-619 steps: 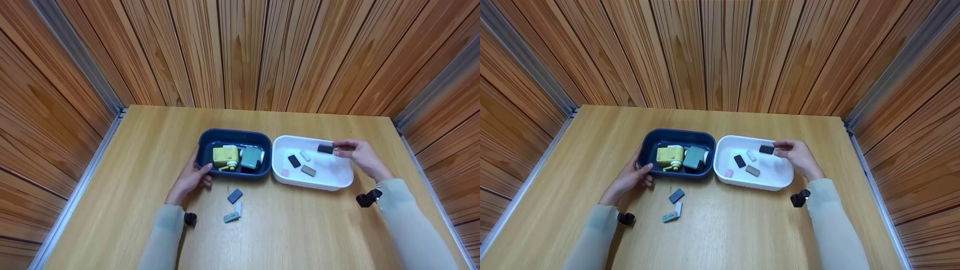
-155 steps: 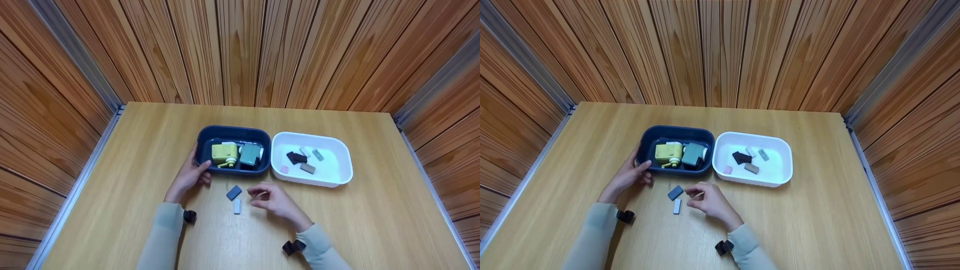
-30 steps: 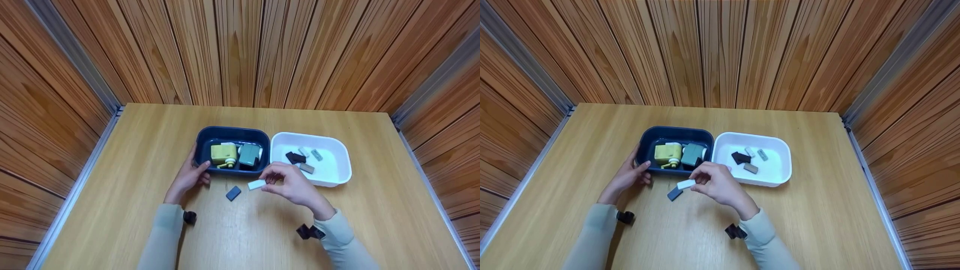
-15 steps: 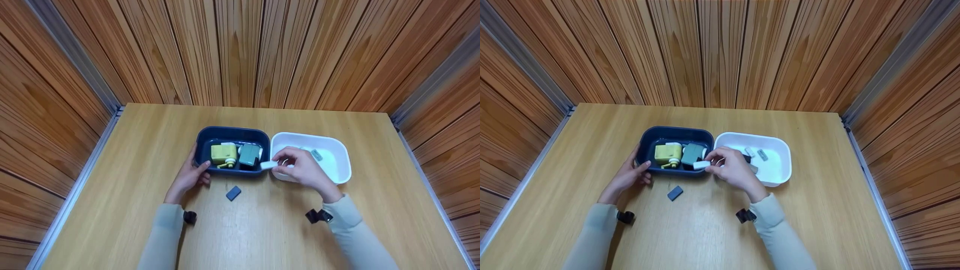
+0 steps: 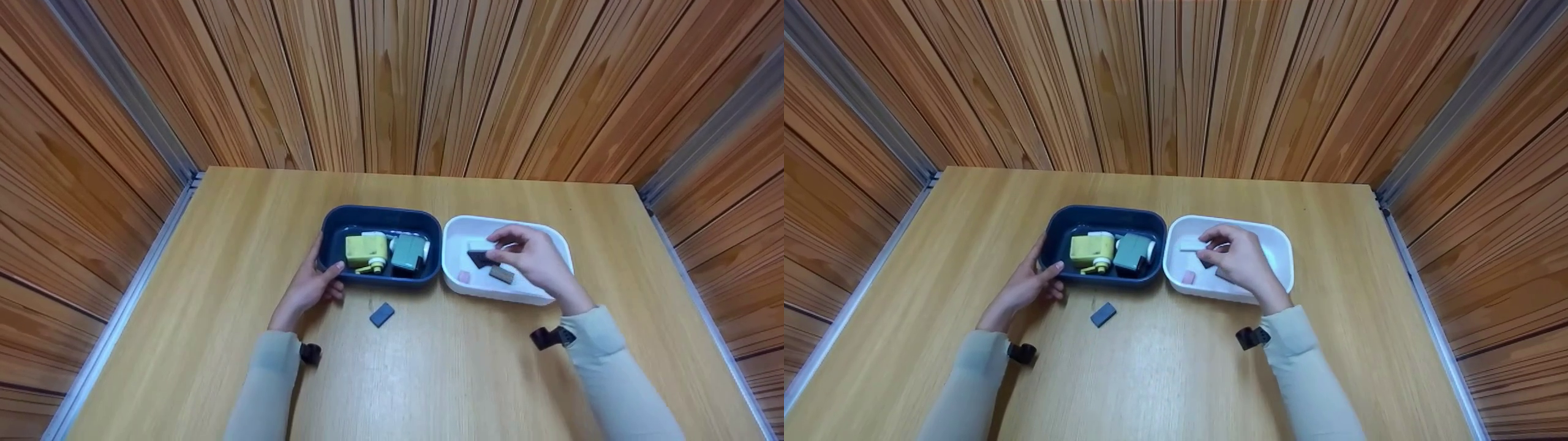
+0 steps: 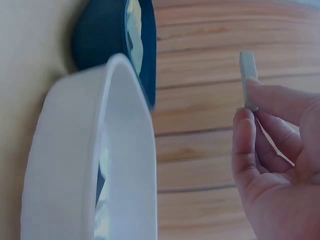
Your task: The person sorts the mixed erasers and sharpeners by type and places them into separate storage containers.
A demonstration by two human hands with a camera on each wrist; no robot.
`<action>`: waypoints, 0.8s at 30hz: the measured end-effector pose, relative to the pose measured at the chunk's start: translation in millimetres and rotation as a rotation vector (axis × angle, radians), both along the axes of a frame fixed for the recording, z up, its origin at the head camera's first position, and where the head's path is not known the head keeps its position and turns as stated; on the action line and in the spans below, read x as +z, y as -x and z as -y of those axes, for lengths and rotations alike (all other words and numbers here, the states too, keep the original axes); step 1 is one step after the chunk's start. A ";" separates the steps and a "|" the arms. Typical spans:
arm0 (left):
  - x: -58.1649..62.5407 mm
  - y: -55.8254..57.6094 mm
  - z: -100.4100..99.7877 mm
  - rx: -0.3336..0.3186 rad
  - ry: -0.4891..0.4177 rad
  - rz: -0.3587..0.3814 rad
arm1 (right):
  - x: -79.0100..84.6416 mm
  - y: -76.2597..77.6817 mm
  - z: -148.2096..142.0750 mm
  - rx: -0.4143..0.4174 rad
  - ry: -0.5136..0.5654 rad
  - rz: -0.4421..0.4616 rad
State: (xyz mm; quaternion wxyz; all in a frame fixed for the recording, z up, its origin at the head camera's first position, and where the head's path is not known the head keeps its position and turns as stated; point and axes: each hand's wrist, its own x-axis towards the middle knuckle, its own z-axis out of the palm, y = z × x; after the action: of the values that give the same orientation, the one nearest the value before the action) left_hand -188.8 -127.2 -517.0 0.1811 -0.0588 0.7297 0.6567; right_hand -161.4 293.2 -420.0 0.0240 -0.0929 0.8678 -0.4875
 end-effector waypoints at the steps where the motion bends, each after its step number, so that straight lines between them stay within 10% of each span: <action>1: 0.5 0.1 0.3 -0.001 -0.001 0.000 | -0.9 0.9 -5.4 -0.011 -0.001 0.002; 24: 2.2 0.7 0.6 -0.005 0.014 0.023 | -3.9 5.7 -100.5 -0.122 -0.182 0.171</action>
State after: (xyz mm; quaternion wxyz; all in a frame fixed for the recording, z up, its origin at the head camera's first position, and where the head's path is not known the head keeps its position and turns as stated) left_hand -189.6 -127.9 -514.9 0.1906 -0.0660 0.7322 0.6505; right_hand -167.1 393.7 -423.9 0.0765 0.0042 0.9074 -0.4133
